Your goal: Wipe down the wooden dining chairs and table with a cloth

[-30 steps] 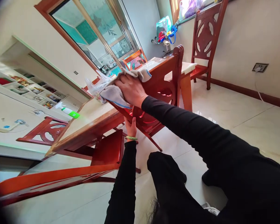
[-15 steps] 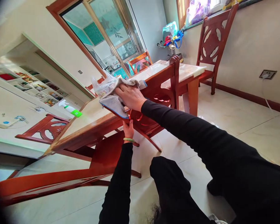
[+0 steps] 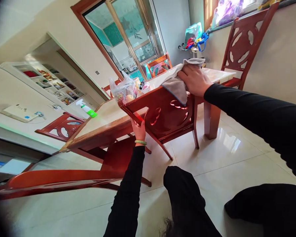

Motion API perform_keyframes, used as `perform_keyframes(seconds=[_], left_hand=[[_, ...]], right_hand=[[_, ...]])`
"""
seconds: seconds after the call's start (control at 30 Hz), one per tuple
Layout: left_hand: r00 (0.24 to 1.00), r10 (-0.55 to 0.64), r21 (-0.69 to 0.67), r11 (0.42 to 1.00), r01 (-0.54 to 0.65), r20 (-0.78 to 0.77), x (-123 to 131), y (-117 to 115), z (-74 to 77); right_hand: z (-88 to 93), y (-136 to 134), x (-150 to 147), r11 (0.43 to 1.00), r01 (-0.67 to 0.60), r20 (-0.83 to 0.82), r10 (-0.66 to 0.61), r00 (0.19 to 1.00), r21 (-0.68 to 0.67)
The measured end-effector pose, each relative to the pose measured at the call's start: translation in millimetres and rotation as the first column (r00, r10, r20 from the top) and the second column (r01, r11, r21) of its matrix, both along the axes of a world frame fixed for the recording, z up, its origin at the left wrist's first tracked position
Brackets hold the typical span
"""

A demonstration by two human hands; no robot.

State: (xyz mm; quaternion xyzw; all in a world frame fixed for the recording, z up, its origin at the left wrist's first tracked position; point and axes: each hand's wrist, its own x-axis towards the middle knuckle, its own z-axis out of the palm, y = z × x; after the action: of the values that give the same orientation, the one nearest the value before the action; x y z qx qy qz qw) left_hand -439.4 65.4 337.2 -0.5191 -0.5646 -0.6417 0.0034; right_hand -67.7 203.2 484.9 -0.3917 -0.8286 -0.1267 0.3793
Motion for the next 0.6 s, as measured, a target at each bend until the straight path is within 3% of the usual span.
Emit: perform_keyframes(seconds=[0.07, 0.13, 0.2, 0.27, 0.37, 0.43, 0.5, 0.6], left_hand=[[0.993, 0.091, 0.157, 0.985, -0.078, -0.077, 9.5, -3.4, 31.0], [0.984, 0.128, 0.299, 0.951, -0.085, -0.127, 18.9, -1.5, 67.2], [0.988, 0.147, 0.378, 0.919, -0.115, -0.056, 25.5, 5.7, 98.9], [0.981, 0.192, 0.377, 0.906, -0.193, 0.041, 27.3, 14.8, 119.6], [0.956, 0.280, 0.300, 0.908, -0.292, 0.085, 22.2, 23.7, 130.4], [0.943, 0.323, 0.270, 0.904, -0.332, 0.079, 17.1, 24.8, 130.6], [0.936, 0.349, 0.276, 0.895, -0.349, 0.051, 12.7, 23.9, 130.1], [0.929, 0.370, 0.305, 0.887, -0.347, -0.020, 8.9, 22.5, 130.5]], right_hand=[[-5.6, -5.7, -16.3, 0.998, 0.045, -0.058, -0.043, 0.997, 0.039], [-9.1, -23.1, -49.5, 0.996, 0.062, -0.122, -0.055, 0.991, 0.060], [-8.2, -49.8, -94.4, 0.997, -0.002, -0.119, 0.011, 0.993, 0.072], [-2.4, -80.0, -141.2, 0.989, -0.122, -0.040, 0.125, 0.991, 0.081], [10.5, -111.7, -189.4, 0.972, -0.223, 0.066, 0.218, 0.974, 0.072], [17.0, -112.9, -194.7, 0.963, -0.258, 0.133, 0.246, 0.960, 0.080], [19.3, -98.3, -176.1, 0.954, -0.281, 0.189, 0.260, 0.947, 0.099], [15.2, -62.5, -115.2, 0.966, -0.237, 0.178, 0.216, 0.960, 0.104]])
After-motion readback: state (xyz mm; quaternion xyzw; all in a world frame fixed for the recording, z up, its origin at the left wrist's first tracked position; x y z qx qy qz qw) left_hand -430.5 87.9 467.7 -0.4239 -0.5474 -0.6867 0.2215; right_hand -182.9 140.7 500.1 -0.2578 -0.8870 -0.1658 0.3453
